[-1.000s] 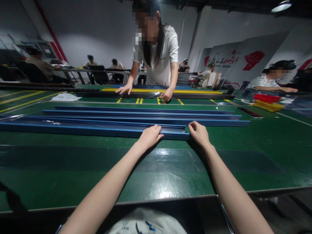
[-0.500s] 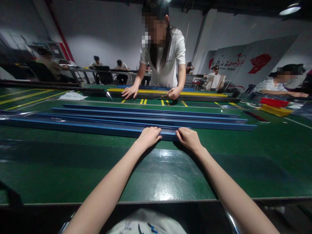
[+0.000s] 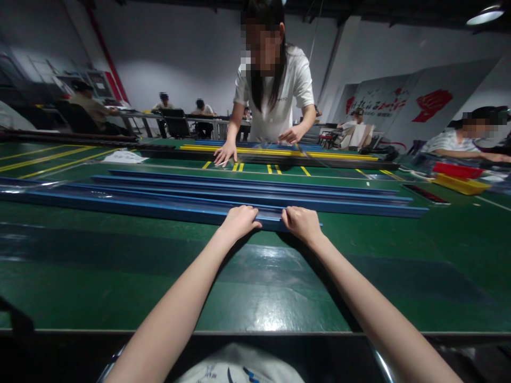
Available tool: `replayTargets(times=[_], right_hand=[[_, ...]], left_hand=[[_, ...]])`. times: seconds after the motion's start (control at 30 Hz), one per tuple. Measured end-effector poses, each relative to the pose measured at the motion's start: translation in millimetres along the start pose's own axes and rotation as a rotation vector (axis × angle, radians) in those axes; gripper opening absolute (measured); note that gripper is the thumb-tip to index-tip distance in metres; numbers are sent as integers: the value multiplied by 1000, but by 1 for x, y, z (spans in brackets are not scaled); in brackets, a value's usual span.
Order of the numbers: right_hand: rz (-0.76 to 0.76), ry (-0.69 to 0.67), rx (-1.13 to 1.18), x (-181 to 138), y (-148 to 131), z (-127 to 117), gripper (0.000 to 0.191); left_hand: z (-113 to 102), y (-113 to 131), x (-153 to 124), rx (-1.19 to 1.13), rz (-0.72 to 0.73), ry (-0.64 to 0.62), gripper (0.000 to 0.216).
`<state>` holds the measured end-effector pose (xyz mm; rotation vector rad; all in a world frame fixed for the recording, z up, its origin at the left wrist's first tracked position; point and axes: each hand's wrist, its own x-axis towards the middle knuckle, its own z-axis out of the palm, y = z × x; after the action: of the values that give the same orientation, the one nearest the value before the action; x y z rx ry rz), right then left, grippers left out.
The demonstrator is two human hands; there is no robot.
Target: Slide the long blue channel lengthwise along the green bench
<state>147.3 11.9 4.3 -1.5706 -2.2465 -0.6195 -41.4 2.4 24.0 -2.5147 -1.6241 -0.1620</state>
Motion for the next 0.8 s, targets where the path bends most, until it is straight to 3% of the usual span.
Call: replayTargets(times=[0.13,0.23,0.6,0.8], right_hand=[[136,17,41,0,-8,7,43],[138,-10,60,-2,-9,10,44],[-163,-137,102,-11,6,-3,35],[-210,-173,136,-11,15,-9,22]], left_hand=[[0,-1,-1,-2,15,4,25],[0,-1,-1,-4,16,8,25],[3,-1,0,-16,19,1,23],[2,-1,0,-10,16,5,24]])
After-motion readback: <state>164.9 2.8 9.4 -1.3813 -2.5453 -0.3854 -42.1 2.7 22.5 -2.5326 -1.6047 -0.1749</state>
